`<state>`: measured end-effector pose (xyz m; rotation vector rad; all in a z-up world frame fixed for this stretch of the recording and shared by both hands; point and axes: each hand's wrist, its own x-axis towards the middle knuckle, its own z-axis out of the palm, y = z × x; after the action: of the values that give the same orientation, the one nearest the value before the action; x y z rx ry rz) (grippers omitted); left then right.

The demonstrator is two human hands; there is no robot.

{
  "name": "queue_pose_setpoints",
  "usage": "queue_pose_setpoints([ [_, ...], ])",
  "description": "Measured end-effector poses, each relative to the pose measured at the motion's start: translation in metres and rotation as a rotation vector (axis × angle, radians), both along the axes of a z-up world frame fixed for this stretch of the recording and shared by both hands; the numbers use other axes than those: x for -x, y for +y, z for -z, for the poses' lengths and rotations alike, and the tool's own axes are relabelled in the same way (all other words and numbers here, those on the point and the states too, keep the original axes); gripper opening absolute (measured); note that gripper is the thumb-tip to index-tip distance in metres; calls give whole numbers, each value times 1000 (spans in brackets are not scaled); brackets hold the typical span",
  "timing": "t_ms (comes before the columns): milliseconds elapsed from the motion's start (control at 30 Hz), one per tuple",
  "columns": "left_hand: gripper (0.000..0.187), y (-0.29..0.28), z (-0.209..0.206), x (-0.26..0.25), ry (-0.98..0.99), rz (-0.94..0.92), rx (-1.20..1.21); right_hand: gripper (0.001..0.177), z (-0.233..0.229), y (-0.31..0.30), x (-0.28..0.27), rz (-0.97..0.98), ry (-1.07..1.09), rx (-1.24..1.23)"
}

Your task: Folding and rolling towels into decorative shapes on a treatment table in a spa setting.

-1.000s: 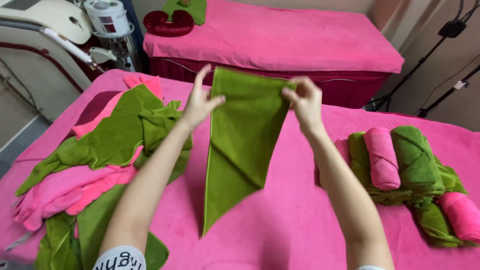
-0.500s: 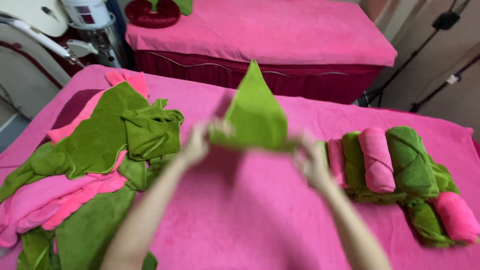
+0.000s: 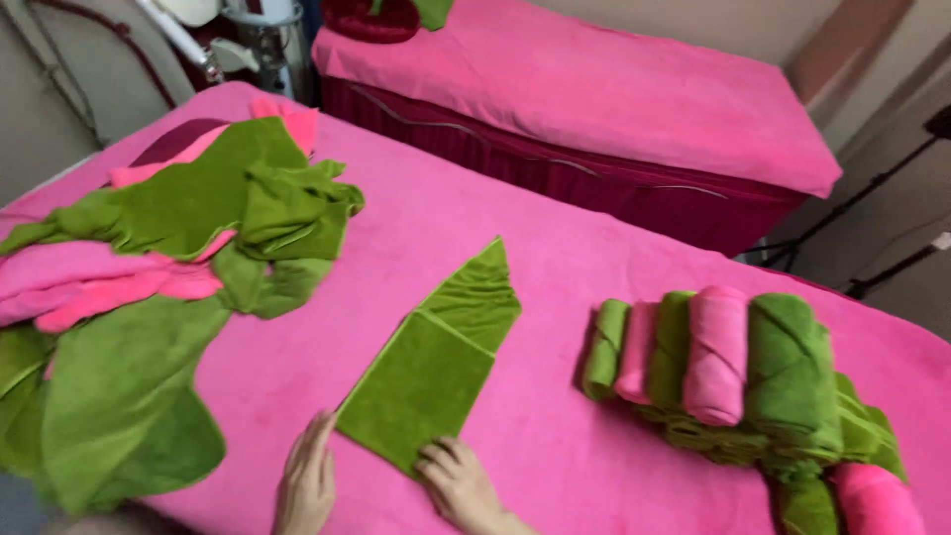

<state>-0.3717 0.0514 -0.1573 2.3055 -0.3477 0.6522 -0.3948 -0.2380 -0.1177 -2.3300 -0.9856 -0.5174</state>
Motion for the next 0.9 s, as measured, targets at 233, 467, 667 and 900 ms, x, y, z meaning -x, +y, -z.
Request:
queue_pose_setpoints([
  [233, 61, 0, 31, -52, 25, -133, -159, 12, 58, 5, -14, 124, -208, -13],
  [467, 67, 13, 20, -69, -73, -226, -84, 24, 73, -4, -23, 21, -70, -84],
  [667, 71, -28, 32, -10, -41, -430, 22, 12, 63, -27, -23, -186, 170, -236],
  [900, 92, 17, 62, -47, 210, -358, -67, 24, 82, 9, -21, 246, -18, -241],
])
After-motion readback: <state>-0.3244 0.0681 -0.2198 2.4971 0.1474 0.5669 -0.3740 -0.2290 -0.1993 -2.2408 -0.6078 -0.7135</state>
